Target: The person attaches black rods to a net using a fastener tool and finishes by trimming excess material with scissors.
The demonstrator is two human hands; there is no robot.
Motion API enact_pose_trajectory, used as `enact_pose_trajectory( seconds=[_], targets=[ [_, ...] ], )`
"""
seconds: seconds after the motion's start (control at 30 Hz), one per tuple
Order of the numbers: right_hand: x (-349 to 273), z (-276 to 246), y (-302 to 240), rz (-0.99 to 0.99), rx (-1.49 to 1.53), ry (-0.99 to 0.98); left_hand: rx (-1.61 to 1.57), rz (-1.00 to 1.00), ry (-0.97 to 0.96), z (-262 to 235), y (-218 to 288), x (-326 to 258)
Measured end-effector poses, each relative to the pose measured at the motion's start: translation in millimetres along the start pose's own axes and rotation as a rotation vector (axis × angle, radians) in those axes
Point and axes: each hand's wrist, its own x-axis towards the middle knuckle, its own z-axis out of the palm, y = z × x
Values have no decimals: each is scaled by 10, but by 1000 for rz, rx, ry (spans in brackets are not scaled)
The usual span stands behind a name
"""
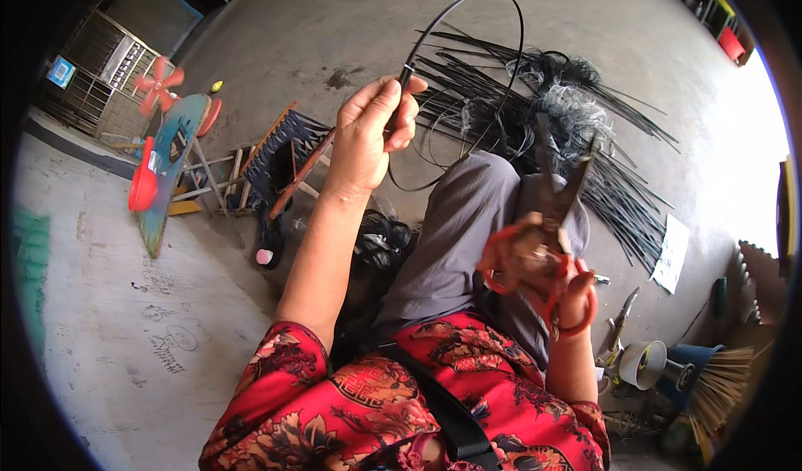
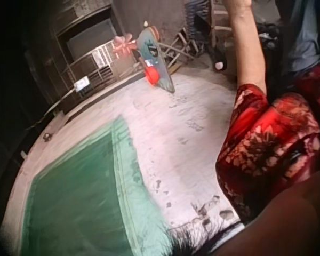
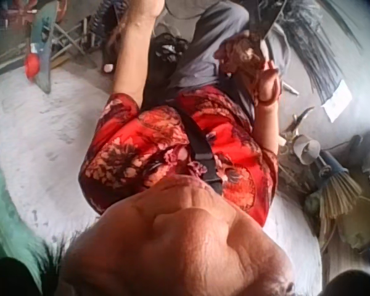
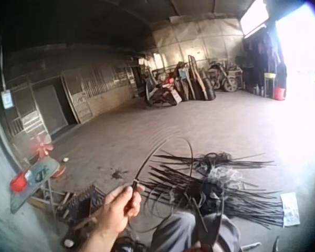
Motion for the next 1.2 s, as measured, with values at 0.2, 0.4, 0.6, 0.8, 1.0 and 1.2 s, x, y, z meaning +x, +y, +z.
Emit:
enact_pose_trajectory(
  seconds=[0.2, 0.4, 0.6, 0.8, 1.0, 1.2],
  targets=[
    [278, 514, 446, 159, 223, -240, 49, -15, 8, 210, -137, -417],
    [141, 569, 683, 141, 158, -137, 30, -28, 40, 326, -425, -640],
    [-41, 566, 794, 109, 204, 17, 82, -16, 31, 590, -703, -760],
    [-117, 375, 840, 137, -91, 262, 342, 131, 12, 814, -1098, -771],
    [-123, -78, 631, 21, -1172, 312, 409, 111, -43, 696, -1242, -705],
    [23, -687, 596, -559, -2057, 307, 0, -316, -120, 594, -871, -607]
  ],
)
